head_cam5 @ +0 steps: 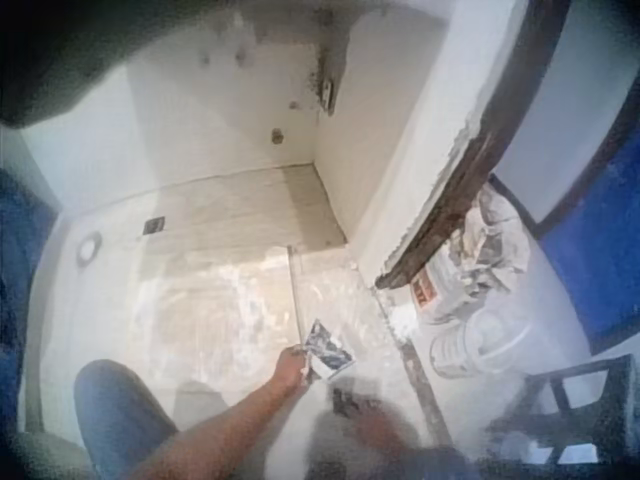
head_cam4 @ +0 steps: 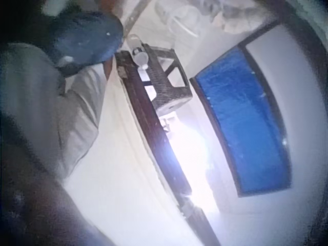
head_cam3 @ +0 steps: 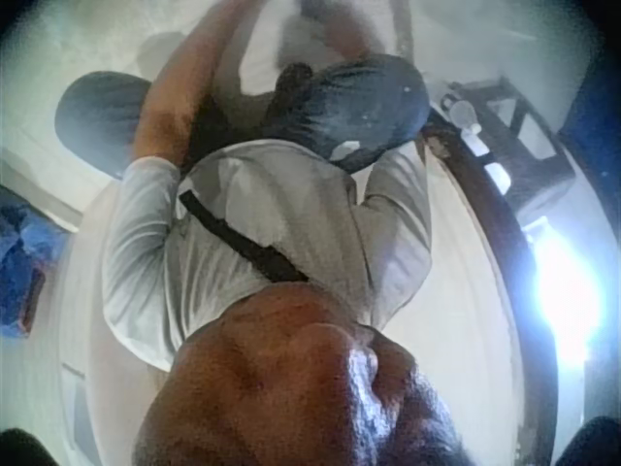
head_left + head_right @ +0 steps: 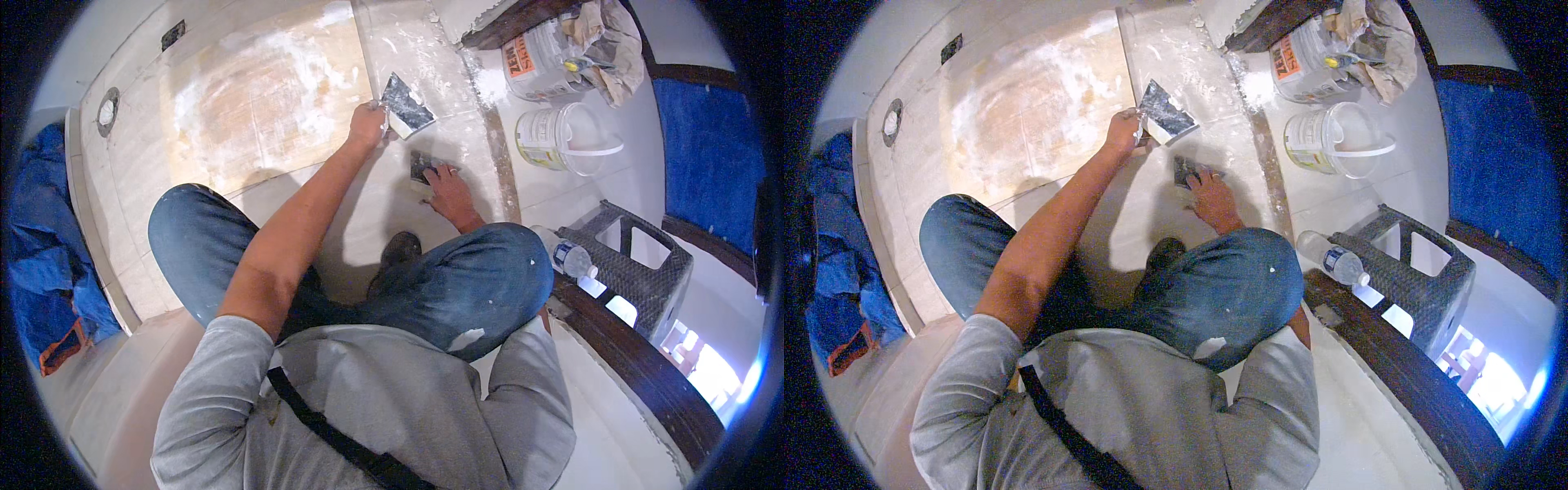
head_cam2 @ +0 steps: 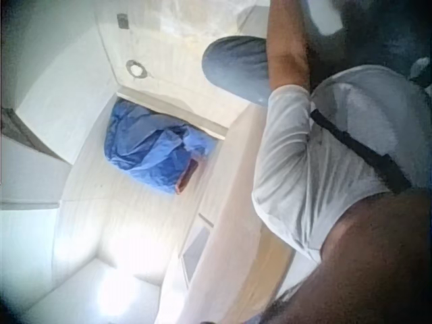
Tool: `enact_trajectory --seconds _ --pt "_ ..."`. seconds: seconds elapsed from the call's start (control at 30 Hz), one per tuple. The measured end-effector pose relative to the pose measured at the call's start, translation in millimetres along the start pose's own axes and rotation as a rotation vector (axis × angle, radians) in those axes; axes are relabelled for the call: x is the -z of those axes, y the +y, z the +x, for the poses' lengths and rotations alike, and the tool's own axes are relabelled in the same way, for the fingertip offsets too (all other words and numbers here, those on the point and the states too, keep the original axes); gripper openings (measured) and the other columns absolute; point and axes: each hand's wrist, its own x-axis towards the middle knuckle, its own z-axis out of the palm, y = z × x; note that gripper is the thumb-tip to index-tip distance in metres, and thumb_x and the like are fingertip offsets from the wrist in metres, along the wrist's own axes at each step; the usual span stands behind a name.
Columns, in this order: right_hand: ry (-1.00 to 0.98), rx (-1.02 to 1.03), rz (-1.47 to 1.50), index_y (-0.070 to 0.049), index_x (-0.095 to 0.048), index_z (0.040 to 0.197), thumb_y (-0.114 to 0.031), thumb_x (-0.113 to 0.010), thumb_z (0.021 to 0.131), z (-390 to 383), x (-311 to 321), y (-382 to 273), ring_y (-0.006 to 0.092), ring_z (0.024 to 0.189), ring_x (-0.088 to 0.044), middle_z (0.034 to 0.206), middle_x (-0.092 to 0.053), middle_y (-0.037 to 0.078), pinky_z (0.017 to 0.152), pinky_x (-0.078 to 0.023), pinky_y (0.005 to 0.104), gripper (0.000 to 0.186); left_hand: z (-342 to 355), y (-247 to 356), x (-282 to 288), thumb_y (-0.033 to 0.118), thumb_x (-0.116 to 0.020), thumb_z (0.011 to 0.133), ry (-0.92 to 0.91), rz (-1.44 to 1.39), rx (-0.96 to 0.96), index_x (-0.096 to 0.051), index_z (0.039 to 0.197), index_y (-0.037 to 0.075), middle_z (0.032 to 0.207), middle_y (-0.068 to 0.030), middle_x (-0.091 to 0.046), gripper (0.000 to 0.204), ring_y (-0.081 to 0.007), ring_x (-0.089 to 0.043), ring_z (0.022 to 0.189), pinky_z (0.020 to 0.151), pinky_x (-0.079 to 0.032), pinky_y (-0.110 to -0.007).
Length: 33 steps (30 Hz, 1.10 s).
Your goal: The person scrapes and mixes joint compound between two putty knives, spreads the compound across a wooden board using a putty knife, and applies joint compound along the floor.
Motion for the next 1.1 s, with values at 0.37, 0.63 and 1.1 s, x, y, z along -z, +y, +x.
enact_trajectory --seconds 0.37,0.63,1.1 --pt "-0.205 0.093 -0.093 -0.002 -0.055 0.122 -0.009 -0.065 0.075 23.2 31.8 -5.8 0.038 0.084 -0.067 0.106 -0.066 0.019 0.073 -0.055 0.0509 0.048 -1.3 11.4 12.1 0.023 -0.061 0.095 -0.067 0.041 -0.049 -0.064 0.114 0.006 0.092 -0.0026 -0.068 0.026 -0.0161 -0.066 0.08 0.068 -0.057 -0.033" --pt "0.181 -0.128 0.063 -0.007 -0.064 0.117 -0.011 -0.057 0.084 43.0 55.3 20.1 0.0353 0.097 -0.064 0.105 -0.067 0.017 0.086 -0.053 0.0447 0.033 -1.0 18.1 11.8 0.021 -0.063 0.094 0.005 -0.134 0.008 -0.062 0.118 0.007 0.091 -0.0031 -0.068 0.027 -0.014 -0.065 0.075 0.06 -0.051 -0.03" --pt "0.417 0.149 -0.068 -0.005 -0.062 0.122 -0.003 -0.064 0.074 40.3 119.9 -33.9 0.0296 0.096 -0.061 0.118 -0.062 0.009 0.083 -0.053 0.0402 0.048 -36.1 33.2 -46.8 0.022 -0.052 0.098 0.313 0.399 -0.329 -0.058 0.118 -0.004 0.104 -0.0325 -0.065 0.033 -0.0481 -0.062 0.102 0.089 -0.047 -0.049"
